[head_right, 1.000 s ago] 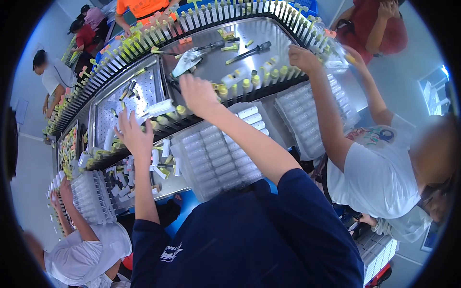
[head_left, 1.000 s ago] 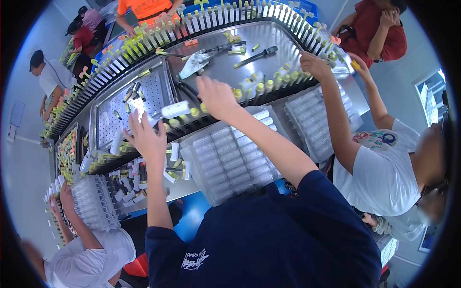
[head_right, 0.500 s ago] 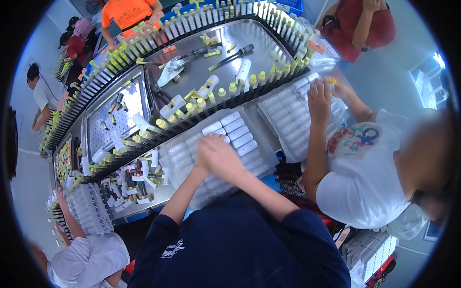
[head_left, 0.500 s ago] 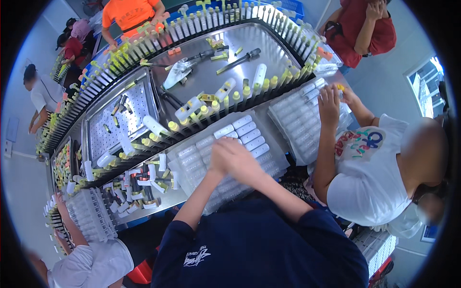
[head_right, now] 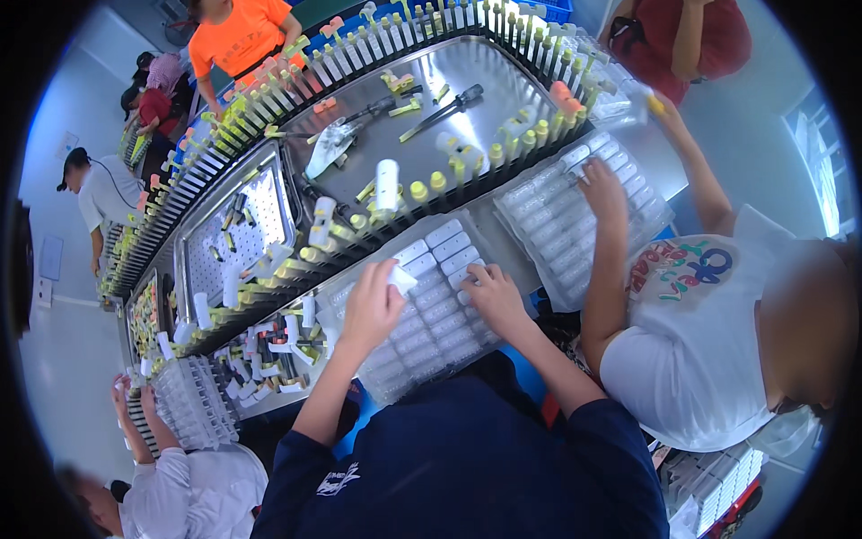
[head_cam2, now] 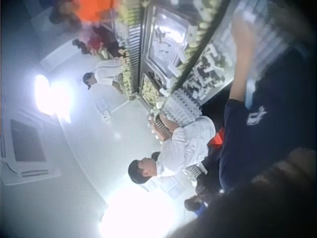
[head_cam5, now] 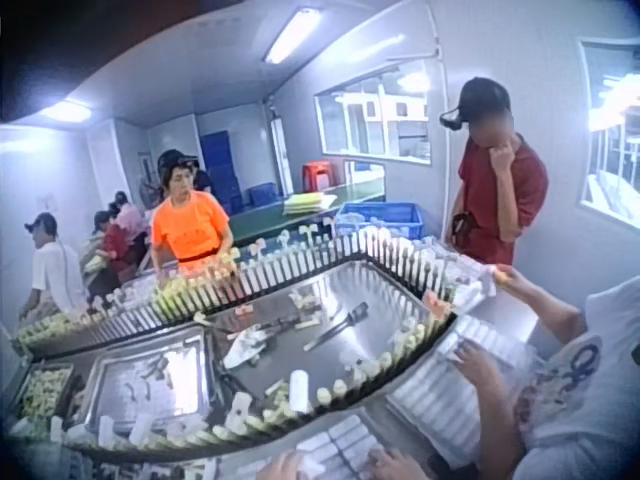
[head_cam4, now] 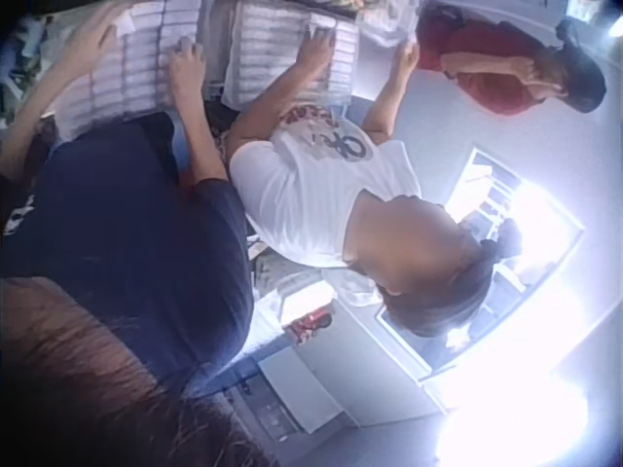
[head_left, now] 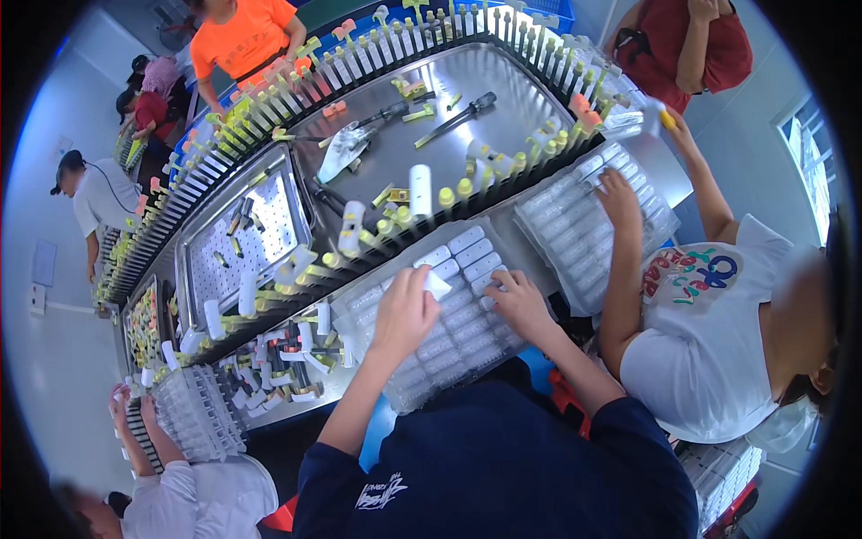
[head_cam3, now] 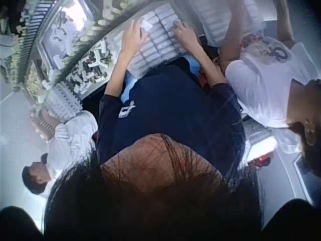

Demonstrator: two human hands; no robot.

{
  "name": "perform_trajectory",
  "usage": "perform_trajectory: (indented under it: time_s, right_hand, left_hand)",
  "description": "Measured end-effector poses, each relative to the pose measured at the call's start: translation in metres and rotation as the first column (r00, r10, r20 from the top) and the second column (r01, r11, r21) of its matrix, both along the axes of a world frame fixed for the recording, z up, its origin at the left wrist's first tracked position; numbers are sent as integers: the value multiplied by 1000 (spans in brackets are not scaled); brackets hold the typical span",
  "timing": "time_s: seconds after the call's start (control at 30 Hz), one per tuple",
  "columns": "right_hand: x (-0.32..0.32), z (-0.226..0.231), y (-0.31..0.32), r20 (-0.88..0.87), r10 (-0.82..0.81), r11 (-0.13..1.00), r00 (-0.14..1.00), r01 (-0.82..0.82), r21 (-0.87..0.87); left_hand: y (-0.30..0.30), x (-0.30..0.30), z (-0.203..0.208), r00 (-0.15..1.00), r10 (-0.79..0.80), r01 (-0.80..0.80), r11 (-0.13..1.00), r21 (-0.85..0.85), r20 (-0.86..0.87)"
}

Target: The person repeatedly picks small white bottles from a tray and places them into a clear plastic organizer. They also handle yellow caps and other small components on a metal table, arranging them into rows. The task is performed by hand without visible tools.

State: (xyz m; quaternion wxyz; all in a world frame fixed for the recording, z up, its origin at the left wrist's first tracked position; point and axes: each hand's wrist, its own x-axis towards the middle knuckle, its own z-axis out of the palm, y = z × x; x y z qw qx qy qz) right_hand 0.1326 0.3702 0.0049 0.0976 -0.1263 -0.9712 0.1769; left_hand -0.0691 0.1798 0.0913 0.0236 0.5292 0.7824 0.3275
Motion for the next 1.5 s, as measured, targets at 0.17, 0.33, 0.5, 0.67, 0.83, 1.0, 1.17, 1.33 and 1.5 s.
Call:
perform_trajectory:
  time_s: [0.17,0.33,0.5,0.67,0.83,1.0,1.17,1.33,1.5]
  right_hand:
    - [2,24,7,-137,110,987,984,-92,132]
    - [12,57,2,-90,-137,907,986,89,-412]
    - [-4,74,-5,-176,-332,789,927,171,-590]
    - [-40,104,1,-335,-359,818,871,122,-562]
    - [-95,140,15,-361,-84,988,929,30,-154]
    - [-175,137,23,-416,319,926,852,-186,329]
    - [-222,113,-17,-337,362,932,869,-326,160]
    - [-225,105,-63,-385,362,930,849,-299,215]
    - [-142,93,-85,-490,260,958,832,-284,26]
  left_hand:
    - [9,-16,40,998,34,-39,992,122,44]
    - [48,-34,62,989,147,-148,939,309,29]
    - [91,-50,62,875,340,-414,894,171,344]
    - [85,-76,70,921,384,-380,923,-57,65]
    - [50,-84,35,841,304,-347,938,-15,-447]
    - [9,-97,30,815,341,-414,908,-59,-469]
    - [-33,-78,19,623,429,-364,899,242,-654]
    - [-37,-20,-88,929,101,-100,995,20,-355]
    - [15,-19,-143,983,183,-182,969,168,7]
